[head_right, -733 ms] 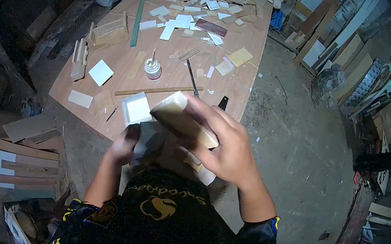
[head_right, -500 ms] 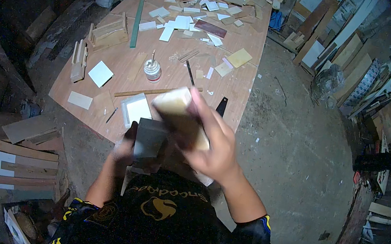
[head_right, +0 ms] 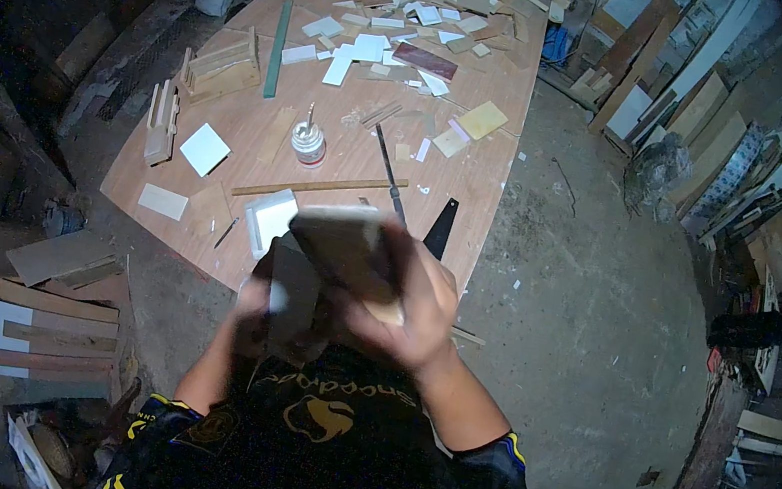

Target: Sanding, sawing, and marking wood pieces to build a small box.

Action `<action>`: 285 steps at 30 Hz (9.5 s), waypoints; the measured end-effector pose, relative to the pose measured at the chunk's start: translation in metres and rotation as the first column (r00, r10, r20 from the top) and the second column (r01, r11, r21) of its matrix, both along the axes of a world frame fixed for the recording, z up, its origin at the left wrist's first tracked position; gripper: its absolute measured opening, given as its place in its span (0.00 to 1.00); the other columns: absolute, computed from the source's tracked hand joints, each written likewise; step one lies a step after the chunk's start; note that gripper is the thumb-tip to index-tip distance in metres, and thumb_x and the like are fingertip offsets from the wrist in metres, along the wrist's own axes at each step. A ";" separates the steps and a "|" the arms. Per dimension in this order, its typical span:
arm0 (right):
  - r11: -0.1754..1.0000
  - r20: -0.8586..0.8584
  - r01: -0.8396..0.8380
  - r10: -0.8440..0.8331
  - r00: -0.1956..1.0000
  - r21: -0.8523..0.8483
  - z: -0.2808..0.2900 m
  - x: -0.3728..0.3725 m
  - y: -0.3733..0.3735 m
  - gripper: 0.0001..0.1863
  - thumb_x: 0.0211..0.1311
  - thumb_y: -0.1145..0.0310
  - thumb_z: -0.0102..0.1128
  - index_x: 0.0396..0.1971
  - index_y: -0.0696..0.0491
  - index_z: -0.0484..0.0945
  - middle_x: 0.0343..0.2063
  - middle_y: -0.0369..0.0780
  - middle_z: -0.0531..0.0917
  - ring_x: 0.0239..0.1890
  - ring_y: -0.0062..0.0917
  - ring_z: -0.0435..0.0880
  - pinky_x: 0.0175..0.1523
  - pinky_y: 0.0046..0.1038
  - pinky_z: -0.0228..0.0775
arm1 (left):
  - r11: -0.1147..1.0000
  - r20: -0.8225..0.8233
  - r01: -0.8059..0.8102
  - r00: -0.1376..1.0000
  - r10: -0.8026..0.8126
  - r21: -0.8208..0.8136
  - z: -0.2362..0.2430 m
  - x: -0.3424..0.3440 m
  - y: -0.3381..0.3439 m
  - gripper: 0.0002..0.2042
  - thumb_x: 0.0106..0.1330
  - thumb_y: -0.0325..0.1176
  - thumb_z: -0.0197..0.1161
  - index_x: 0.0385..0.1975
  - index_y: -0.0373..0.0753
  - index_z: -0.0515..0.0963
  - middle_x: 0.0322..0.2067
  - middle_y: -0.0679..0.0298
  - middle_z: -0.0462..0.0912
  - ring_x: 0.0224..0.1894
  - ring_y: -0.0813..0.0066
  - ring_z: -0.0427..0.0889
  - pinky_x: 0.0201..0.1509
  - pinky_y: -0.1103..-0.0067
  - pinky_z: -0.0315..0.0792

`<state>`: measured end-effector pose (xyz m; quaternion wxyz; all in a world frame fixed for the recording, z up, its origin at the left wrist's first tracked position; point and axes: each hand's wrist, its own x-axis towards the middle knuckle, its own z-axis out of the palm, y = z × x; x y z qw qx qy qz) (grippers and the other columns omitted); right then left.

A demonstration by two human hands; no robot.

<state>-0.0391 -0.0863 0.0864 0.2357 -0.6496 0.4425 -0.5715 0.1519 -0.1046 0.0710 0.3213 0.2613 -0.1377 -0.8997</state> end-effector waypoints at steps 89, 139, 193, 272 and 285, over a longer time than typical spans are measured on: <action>0.887 -0.513 0.334 -0.135 0.848 0.319 0.037 -0.099 0.040 0.32 0.52 0.72 0.69 0.60 0.53 0.72 0.43 0.46 0.84 0.42 0.38 0.85 0.48 0.33 0.77 | 0.336 0.602 0.557 0.797 0.042 -0.760 -0.040 -0.098 -0.053 0.14 0.51 0.27 0.69 0.39 0.38 0.79 0.38 0.51 0.82 0.42 0.50 0.81 0.46 0.68 0.77; 0.901 -0.391 0.339 -0.219 0.894 0.271 0.010 -0.146 0.099 0.26 0.56 0.64 0.66 0.54 0.58 0.74 0.32 0.44 0.81 0.35 0.34 0.84 0.40 0.34 0.77 | 0.159 0.539 0.516 0.821 0.187 -0.841 -0.051 -0.143 0.001 0.39 0.62 0.70 0.49 0.41 0.29 0.78 0.31 0.55 0.82 0.33 0.63 0.83 0.39 0.72 0.75; 0.798 -0.034 -0.043 0.079 0.996 0.601 -0.141 0.169 -0.091 0.34 0.57 0.65 0.69 0.64 0.51 0.68 0.47 0.42 0.81 0.50 0.30 0.79 0.57 0.29 0.69 | 0.962 0.621 0.163 0.784 0.008 -0.219 -0.190 0.191 -0.110 0.28 0.73 0.57 0.43 0.40 0.35 0.79 0.28 0.62 0.80 0.30 0.78 0.78 0.34 0.80 0.71; 0.743 -0.362 0.014 0.310 0.879 0.669 -0.339 0.093 -0.136 0.21 0.59 0.77 0.55 0.54 0.56 0.75 0.48 0.51 0.78 0.50 0.48 0.77 0.55 0.38 0.70 | 0.891 0.895 -0.413 0.300 0.331 -0.191 -0.363 0.214 -0.055 0.14 0.76 0.44 0.48 0.41 0.39 0.72 0.23 0.64 0.80 0.21 0.79 0.79 0.24 0.83 0.71; 0.720 -0.403 0.043 0.336 0.851 0.693 -0.343 0.094 -0.130 0.18 0.53 0.80 0.57 0.47 0.61 0.77 0.51 0.52 0.76 0.53 0.49 0.75 0.58 0.38 0.69 | 0.890 0.901 -0.416 0.289 0.324 -0.187 -0.363 0.215 -0.057 0.13 0.76 0.43 0.48 0.40 0.40 0.73 0.22 0.64 0.80 0.20 0.78 0.79 0.23 0.83 0.70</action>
